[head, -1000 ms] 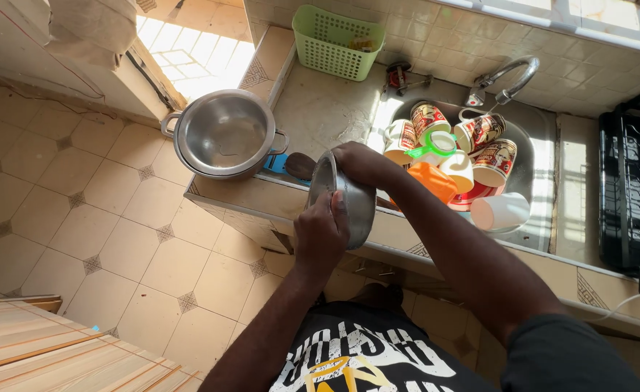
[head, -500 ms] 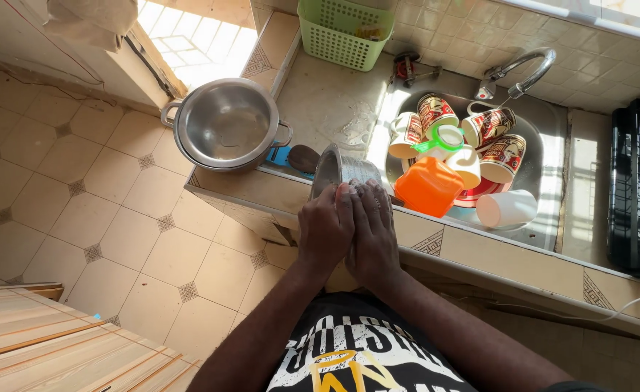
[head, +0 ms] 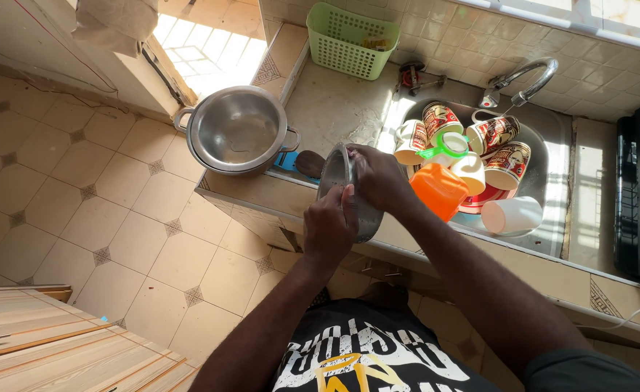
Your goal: Scrubbing a metal pot in a sink filled with other dishes
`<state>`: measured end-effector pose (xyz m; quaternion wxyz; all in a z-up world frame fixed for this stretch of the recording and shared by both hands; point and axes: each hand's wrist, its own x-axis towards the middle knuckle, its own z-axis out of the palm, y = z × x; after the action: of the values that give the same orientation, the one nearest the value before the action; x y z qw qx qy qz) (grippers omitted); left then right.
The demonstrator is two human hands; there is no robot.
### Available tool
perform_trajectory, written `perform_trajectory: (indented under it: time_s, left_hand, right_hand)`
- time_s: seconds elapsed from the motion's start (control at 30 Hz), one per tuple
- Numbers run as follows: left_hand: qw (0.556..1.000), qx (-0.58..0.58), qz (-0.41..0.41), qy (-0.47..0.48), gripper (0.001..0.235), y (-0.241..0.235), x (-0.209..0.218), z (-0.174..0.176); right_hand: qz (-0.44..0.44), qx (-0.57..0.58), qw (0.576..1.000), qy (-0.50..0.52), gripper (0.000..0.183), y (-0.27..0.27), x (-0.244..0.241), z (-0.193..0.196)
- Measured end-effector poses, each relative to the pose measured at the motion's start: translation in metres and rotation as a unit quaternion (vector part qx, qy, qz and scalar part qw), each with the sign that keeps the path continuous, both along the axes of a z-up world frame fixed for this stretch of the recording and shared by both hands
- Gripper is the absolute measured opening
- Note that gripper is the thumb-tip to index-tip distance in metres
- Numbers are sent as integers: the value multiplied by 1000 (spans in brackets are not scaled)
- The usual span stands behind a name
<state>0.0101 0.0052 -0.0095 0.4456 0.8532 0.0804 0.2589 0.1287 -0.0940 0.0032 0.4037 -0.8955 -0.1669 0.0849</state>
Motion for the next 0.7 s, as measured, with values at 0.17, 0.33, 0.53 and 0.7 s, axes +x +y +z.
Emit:
perform_trajectory:
  time_s: [0.17,0.33,0.53,0.7]
  left_hand:
    - [1000,17,-12,-10,43,2,-5,-7]
    - [999,21,-30,-27,47,3,-15,-5]
    - [997,-22,-62,-29,47,1,-25,8]
    - [911,-306,-274,39,86,12,-30,79]
  right_hand:
    - [84,-5,990,112,39,0,49,-26]
    - [256,-44,965,41,28,-9,92,-71]
    - [413,-30,910,-12,31,4,88,-51]
    - [356,-33,927,-118,18,-8,51,-13]
